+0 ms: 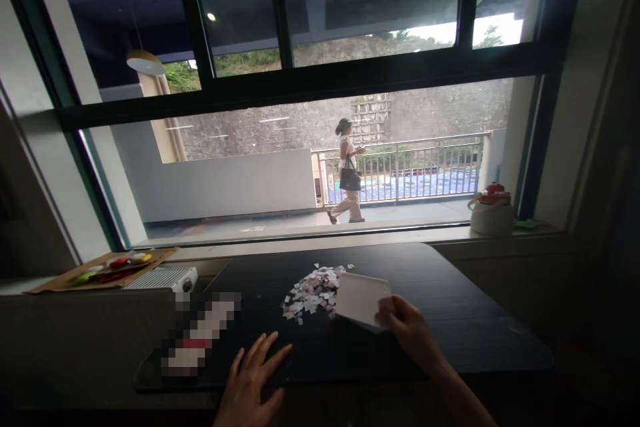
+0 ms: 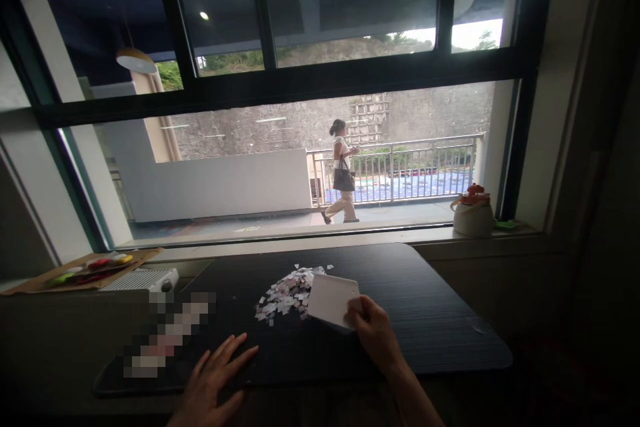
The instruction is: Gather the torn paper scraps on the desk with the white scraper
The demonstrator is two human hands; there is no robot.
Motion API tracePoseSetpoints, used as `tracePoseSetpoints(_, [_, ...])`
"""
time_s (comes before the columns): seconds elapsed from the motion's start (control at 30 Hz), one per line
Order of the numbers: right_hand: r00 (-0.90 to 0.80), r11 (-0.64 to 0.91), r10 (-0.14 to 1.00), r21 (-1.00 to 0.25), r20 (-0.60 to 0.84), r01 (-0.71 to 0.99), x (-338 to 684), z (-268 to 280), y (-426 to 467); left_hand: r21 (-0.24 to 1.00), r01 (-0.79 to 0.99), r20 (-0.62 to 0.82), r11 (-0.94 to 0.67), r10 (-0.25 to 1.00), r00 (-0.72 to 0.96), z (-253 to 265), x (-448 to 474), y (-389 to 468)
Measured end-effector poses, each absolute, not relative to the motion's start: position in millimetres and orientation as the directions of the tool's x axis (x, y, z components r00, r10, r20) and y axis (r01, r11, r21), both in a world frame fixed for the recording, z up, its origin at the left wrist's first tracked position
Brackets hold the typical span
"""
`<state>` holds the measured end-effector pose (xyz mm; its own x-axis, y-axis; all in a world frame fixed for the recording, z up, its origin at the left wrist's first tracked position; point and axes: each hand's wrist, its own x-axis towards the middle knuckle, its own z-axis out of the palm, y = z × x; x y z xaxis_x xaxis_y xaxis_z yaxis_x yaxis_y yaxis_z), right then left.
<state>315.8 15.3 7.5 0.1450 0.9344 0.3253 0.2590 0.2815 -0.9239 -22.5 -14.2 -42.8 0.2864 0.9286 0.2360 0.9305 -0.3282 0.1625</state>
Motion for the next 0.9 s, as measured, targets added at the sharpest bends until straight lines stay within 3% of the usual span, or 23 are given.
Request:
tracePoseSetpoints(0.2, [0.123, 0.28, 0.947, -0.95, 0.297, 0.138, 315, 5, 17, 0.166, 0.933, 0.229, -0.318, 0.933, 0.277, -39, -20, -16])
tracePoseSetpoints(0.43, [-0.004, 0.269, 0.963, -0.953, 0.271, 0.138, 311, 12, 10, 0.159, 0.941, 0.204, -0.299, 0.942, 0.265, -34, -18, -18])
tracePoseSetpoints(0.53, [0.015, 0.28, 0.959, -0.951, 0.284, 0.129, 312, 14, 9, 0.158, 0.941, 0.199, -0.299, 0.943, 0.266, -33, -17, -19])
tracePoseSetpoints(0.73, [-0.006, 0.238, 0.97, -0.939, 0.244, 0.248, 306, 20, 5, 0.159, 0.938, 0.212, -0.309, 0.938, 0.274, -34, -17, -18])
tracePoseSetpoints(0.9, [-0.116, 0.198, 0.976, -0.968, 0.182, 0.151, 302, 27, -5, 0.164, 0.94, 0.197, -0.299, 0.944, 0.265, -28, -14, -21])
